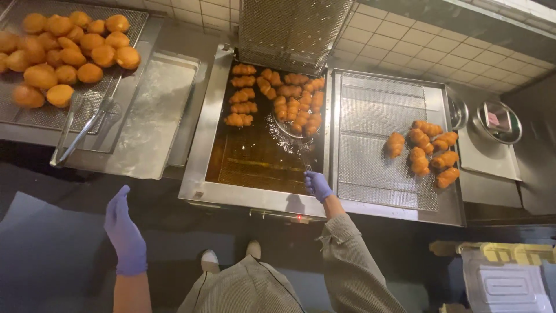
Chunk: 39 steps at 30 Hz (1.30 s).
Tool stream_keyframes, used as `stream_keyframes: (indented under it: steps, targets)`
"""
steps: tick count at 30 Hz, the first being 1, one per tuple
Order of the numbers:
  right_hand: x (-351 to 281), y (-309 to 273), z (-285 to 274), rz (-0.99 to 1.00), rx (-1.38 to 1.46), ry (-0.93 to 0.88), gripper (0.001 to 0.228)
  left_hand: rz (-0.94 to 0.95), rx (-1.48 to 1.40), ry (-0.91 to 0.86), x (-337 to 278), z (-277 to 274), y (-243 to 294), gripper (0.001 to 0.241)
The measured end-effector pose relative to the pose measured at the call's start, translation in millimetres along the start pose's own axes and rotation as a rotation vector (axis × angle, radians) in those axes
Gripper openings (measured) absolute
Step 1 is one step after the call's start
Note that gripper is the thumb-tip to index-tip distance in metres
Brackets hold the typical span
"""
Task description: Fry donuts in a deep fryer and transfer them to a cooling rack.
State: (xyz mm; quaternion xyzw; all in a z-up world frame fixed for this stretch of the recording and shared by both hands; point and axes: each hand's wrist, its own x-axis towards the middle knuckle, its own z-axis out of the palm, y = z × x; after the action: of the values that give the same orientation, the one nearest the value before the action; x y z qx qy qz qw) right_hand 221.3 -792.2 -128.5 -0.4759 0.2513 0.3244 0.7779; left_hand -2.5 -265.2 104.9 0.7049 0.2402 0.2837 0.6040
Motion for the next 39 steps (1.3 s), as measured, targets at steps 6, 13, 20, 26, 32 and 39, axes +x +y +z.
stream_keyframes:
  steps: [6, 13, 20, 26, 32, 39]
  targets:
    - [-12.3, 27.2, 25.3, -0.178, -0.144, 0.112, 0.013, -0.057, 0.012, 0.055, -2.3, -19.5, -0.6, 0.036]
    - [-79.6, 22.6, 53.6, -0.268, -0.099, 0.11, 0.015, -0.075, 0.032, 0.021, 7.3, -2.9, -4.0, 0.035]
    - [-105.1, -10.3, 13.8, -0.334, 0.104, 0.114, 0.019, 0.019, -0.08, -0.111, 10.9, 33.1, -5.6, 0.034]
    - [-90.7, -38.4, -120.3, -0.499, 0.41, -0.063, 0.026, 0.03, -0.064, -0.144, 13.9, 30.1, -9.7, 0.035]
    - [-146.0, -101.6, -118.9, -0.388, 0.678, -0.314, 0.03, -0.001, -0.062, -0.085, 13.9, 29.2, -14.3, 0.034]
    - [-163.6, -113.4, -57.5, -0.356, 0.885, -0.58, 0.033, 0.015, -0.071, -0.122, 18.4, 31.1, -8.6, 0.034]
